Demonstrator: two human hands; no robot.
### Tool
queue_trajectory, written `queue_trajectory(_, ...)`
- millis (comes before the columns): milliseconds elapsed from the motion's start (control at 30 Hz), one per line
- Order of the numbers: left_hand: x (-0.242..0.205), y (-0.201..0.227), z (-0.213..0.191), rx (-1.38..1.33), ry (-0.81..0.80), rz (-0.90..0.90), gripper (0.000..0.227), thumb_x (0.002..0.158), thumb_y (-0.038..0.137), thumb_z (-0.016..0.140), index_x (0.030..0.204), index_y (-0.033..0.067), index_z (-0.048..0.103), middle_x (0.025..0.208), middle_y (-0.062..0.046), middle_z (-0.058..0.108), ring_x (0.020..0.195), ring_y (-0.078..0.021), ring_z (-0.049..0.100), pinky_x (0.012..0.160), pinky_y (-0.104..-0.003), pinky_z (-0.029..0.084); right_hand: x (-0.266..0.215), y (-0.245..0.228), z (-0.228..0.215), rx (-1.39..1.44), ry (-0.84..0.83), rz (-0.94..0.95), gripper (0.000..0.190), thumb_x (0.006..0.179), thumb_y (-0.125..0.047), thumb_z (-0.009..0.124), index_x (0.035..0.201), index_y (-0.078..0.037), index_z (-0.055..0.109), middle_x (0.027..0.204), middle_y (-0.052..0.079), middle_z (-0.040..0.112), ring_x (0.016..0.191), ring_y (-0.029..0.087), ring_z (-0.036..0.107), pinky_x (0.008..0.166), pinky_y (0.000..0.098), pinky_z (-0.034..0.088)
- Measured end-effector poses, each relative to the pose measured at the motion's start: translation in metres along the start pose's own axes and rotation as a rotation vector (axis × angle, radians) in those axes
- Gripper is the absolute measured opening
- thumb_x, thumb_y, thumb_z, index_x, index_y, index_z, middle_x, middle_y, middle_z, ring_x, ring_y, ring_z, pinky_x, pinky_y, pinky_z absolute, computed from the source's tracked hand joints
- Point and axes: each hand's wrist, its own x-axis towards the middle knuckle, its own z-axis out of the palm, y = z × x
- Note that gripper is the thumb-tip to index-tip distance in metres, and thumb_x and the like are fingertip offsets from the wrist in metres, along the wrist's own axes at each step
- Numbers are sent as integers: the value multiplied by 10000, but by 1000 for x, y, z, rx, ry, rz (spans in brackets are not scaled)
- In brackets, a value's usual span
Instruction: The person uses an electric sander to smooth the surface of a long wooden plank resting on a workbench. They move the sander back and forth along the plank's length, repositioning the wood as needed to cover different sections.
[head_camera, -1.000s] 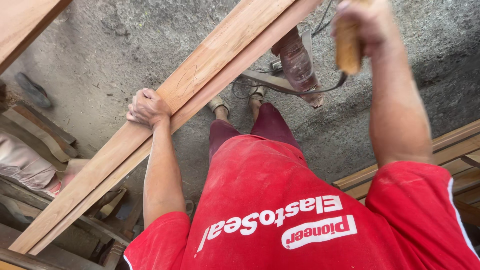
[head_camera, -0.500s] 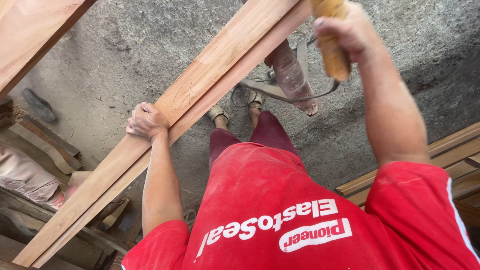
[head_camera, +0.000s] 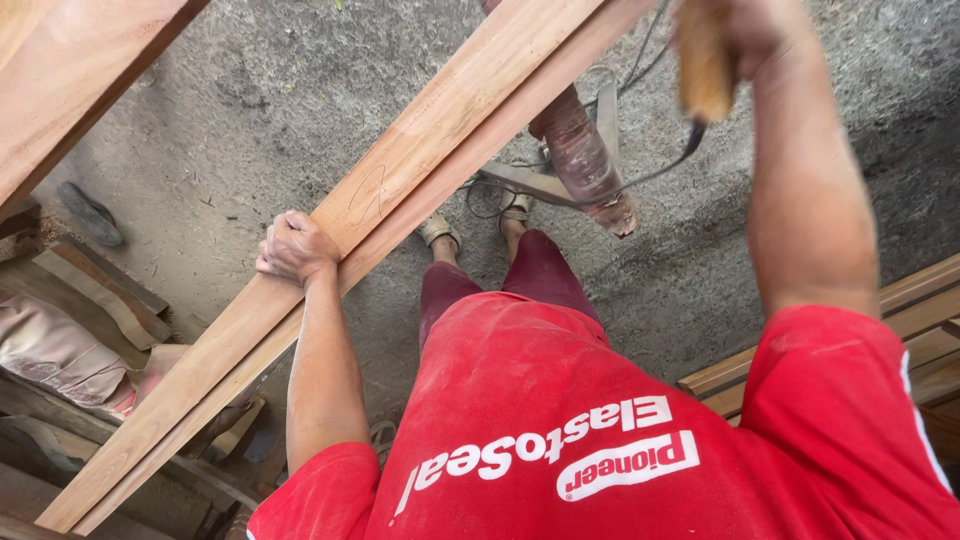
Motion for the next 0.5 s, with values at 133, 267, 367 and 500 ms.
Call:
queue_trajectory(133, 0, -1, 1, 13, -2, 4, 391, 974, 337, 462, 841, 123, 761, 952, -101, 761, 914, -354, 644, 942, -508, 331, -24, 5, 69, -184, -144, 18, 469, 808, -238, 765, 1220, -54, 638, 1089, 99, 691, 949, 186, 710, 860, 377, 626)
queue_trajectory(267, -1, -1, -1, 34, -22, -9, 387, 965, 341, 467, 839, 126, 763, 943, -109, 759, 919, -354, 646, 961, -514, 326, -27, -4, 84, -128, -217, 79, 464, 782, -241, 779, 1169, -41, 619, 1037, 91, 679, 904, 183, 701, 819, 386, 631)
queue_trajectory(367, -2, 0, -2, -13, -15, 2, 389, 968, 327, 458, 844, 113, 758, 942, -115, 757, 912, -355, 642, 956, -513, 323, -14, -18, 58, -139, -88, 108, 451, 802, -234, 772, 1190, -66, 613, 1009, 86, 677, 857, 191, 714, 773, 399, 649)
queue_trajectory(500, 1, 1, 0, 14, -19, -6, 400, 967, 337, 458, 844, 107, 760, 946, -116, 759, 926, -370, 639, 965, -511, 327, 13, -28, 0, 8, 23, 20, 463, 801, -237, 772, 1201, -78, 601, 997, 85, 673, 832, 199, 715, 746, 410, 647)
